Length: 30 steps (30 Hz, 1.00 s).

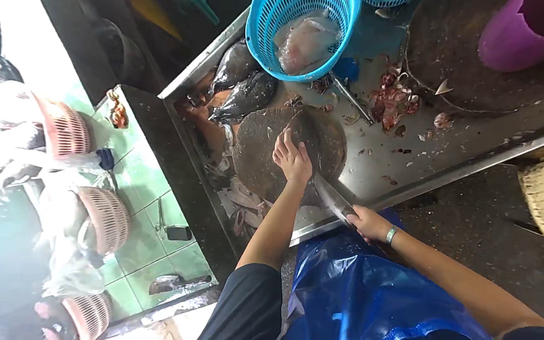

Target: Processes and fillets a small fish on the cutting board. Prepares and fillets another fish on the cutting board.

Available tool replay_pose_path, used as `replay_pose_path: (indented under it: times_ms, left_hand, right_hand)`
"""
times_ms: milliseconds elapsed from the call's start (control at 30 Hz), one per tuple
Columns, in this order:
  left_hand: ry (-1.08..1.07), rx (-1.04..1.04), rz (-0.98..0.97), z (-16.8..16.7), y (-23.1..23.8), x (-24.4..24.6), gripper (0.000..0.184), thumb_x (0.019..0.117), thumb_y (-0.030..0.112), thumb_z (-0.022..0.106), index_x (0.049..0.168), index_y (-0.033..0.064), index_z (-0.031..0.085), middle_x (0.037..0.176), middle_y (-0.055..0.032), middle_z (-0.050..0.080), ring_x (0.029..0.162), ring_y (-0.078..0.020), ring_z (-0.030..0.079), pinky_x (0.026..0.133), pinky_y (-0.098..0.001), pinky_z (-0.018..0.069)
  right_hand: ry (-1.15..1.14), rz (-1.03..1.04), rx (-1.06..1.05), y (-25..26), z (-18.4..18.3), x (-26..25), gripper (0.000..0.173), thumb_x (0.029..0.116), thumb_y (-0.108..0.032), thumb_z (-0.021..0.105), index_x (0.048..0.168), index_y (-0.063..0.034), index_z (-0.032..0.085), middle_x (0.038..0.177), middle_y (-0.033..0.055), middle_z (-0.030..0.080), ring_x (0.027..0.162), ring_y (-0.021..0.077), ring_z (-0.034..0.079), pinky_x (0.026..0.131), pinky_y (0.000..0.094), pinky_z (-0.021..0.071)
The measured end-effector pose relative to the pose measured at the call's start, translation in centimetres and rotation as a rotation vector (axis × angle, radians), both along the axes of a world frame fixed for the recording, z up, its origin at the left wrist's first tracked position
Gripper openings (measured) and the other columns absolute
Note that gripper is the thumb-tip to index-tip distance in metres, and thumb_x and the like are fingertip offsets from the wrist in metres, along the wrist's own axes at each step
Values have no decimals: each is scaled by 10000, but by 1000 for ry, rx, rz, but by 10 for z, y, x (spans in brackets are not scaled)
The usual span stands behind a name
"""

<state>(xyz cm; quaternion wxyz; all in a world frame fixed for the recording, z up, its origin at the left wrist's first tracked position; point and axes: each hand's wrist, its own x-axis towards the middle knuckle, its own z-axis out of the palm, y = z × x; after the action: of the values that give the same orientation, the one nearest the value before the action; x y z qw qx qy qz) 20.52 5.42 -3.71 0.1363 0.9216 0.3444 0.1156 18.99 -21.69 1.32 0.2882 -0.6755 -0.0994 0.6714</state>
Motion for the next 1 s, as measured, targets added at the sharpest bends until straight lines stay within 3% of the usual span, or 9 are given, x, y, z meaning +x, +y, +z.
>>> replay_pose_path:
  times_ms: [133,267,400,467,567,900,1000]
  left_hand:
    - [31,-42,8,4,-1,1,528,1051,390,364,1553,233,407,1610,-111,394,1474,-316,369,1152,-585,274]
    - [69,-133,46,25,27,30,565,1052,440,370,1564,202,408,1617,-161,372,1482,-378,340,1141,-651,266]
    - [234,-163,-8,14,59,52,598,1076,510,188,1632,309,280,1725,-33,183,1585,-339,125,1183,-696,146]
    - [259,-173,-8,10,61,52,603,1075,509,142,1641,327,248,1734,-19,147,1594,-323,87,1191,-697,122]
    - [249,-163,9,10,59,51,608,1074,508,135,1643,321,238,1733,-37,150,1594,-312,97,1199,-676,127]
    - [218,-155,15,7,60,50,609,1068,494,156,1635,303,266,1723,-32,188,1588,-305,129,1201,-657,127]
    - [214,-149,19,6,61,49,608,1068,502,153,1632,310,274,1723,-25,191,1587,-295,136,1203,-652,134]
  right_hand:
    - [24,86,-22,-28,16,16,360,1118,-396,416,1308,-104,507,789,116,585,531,207,594,517,390,555]
    - [-115,-102,-13,-14,21,62,423,1115,-431,385,1328,-91,516,762,109,576,520,210,585,522,396,554]
    - [-179,-113,-31,29,1,100,421,1119,-451,371,1280,-93,524,704,114,558,496,209,575,514,386,544]
    - [-178,-83,-39,43,-6,110,422,1119,-464,363,1270,-102,518,694,121,551,489,216,570,503,386,537]
    - [-169,-38,-29,41,-9,118,409,1115,-469,379,1243,-106,519,675,114,543,473,207,563,484,378,529]
    - [-263,136,-25,44,6,130,391,1123,-410,383,1214,-67,548,787,146,607,588,250,632,608,440,568]
    - [-284,132,-21,48,6,137,374,1119,-406,403,1207,-74,550,756,142,604,555,242,623,580,431,564]
